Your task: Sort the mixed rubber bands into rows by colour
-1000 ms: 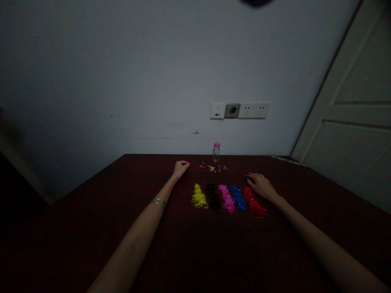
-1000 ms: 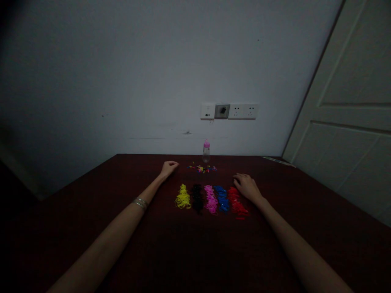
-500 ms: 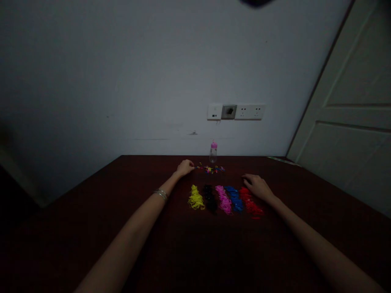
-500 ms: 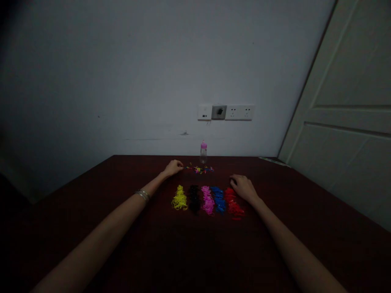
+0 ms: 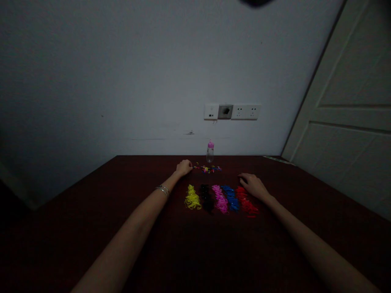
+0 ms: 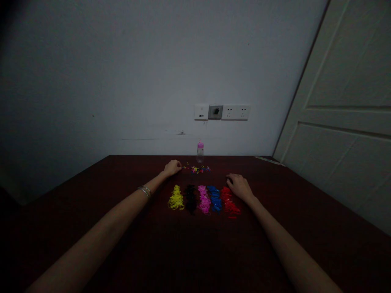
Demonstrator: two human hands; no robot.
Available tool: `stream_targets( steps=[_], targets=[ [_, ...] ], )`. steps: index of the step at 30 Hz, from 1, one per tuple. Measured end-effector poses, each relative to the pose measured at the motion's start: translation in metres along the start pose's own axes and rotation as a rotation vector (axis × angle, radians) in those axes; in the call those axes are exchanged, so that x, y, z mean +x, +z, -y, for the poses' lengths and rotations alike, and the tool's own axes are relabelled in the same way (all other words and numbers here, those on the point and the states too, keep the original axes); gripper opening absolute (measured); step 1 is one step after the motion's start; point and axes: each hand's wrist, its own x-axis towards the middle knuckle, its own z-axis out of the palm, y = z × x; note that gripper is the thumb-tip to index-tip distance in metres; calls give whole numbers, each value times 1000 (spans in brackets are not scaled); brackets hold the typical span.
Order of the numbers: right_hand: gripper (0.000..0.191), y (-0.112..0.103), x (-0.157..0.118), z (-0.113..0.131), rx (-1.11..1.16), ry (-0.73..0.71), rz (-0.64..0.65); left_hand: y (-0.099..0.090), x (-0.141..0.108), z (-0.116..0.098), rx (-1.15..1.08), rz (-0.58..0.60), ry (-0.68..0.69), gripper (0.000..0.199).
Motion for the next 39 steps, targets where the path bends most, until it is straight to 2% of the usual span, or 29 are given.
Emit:
stream_targets(
  steps=[6,11,18,22,26,31,35,39],
  targets=[
    [35,-4,-1,3,-11,7,8,-1,-3,-1,-71,-35,-25,15],
    [35,-4,0,2,-13,-2,10,-7,-2,6,-49,-76,-36,16],
    [36,-2,1,1,0,-6,7,-25,-6,23,8,-79,-43,15],
    [35,-1,1,0,6,1,6,-34,-8,23,-43,-103,-59,14],
    [35,-1,1,0,2,5,9,-33,-7,3,-169,-94,40,14],
    [34,-2,1,0,1,7,7,-18,-17,-47,-345,0,309,15],
    [35,-1,1,0,-9,19,3,-3,-35,-85,-344,85,448,17],
    [35,0,1,1,-16,7,11,8,-51,-107,-293,170,572,18]
  ],
)
